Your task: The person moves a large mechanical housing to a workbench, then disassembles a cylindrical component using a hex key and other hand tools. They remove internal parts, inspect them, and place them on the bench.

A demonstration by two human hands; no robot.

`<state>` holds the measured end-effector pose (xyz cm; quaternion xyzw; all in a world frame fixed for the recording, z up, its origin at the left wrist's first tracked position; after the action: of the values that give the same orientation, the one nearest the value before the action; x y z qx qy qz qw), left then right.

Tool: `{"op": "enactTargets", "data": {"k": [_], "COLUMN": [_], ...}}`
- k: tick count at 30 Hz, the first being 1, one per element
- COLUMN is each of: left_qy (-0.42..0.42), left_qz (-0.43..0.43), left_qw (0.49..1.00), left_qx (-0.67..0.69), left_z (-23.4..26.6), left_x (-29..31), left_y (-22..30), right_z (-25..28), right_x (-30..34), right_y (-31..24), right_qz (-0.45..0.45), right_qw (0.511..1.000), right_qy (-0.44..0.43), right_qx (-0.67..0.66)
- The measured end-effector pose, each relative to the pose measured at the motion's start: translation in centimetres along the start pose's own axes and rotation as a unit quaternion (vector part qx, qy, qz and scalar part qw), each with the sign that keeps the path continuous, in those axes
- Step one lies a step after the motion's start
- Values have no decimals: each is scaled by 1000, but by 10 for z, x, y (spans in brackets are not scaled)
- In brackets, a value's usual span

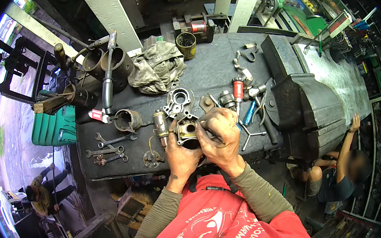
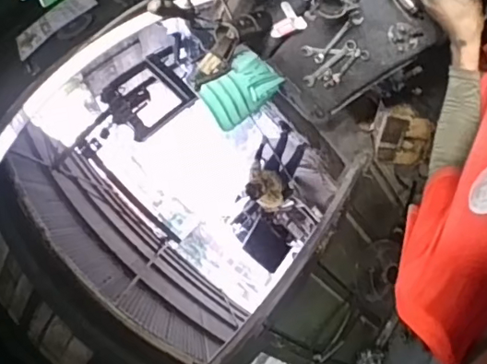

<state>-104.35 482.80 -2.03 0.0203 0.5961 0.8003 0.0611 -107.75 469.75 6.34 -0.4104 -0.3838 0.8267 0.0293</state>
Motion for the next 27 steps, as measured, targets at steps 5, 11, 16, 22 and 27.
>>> {"op": "enactTargets", "data": {"k": [5,11,16,22,27], "left_qy": [16,23,20,24,14], "left_qz": [-47,-58,-45,-22,-1], "left_qw": [999,998,998,999,1000], "left_qx": [-20,-24,-24,-31,-12], "left_z": [1,3,3,2,3], "left_x": [0,0,-1,-1,1], "left_y": [3,8,8,5,5], "right_z": [0,1,-3,-5,-6], "right_x": [-1,0,1,2,3], "right_y": [1,1,-1,-4,-4], "right_qz": [1,-5,36,39,70], "right_qw": [1000,1000,999,999,997], "right_qy": [-17,-14,-25,-18,-30], "right_qx": [8,7,-2,13,-16]}}
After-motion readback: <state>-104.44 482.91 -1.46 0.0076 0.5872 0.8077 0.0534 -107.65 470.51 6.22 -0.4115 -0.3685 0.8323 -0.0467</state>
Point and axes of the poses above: each hand's wrist, its own x-axis away from the middle knuckle, its own z-axis out of the back of the hand, y = z × x, the point moved 3 cm from there along -x, towards the middle knuckle, and after that the axes turned 6 degrees about y, right-handed, at the moved point
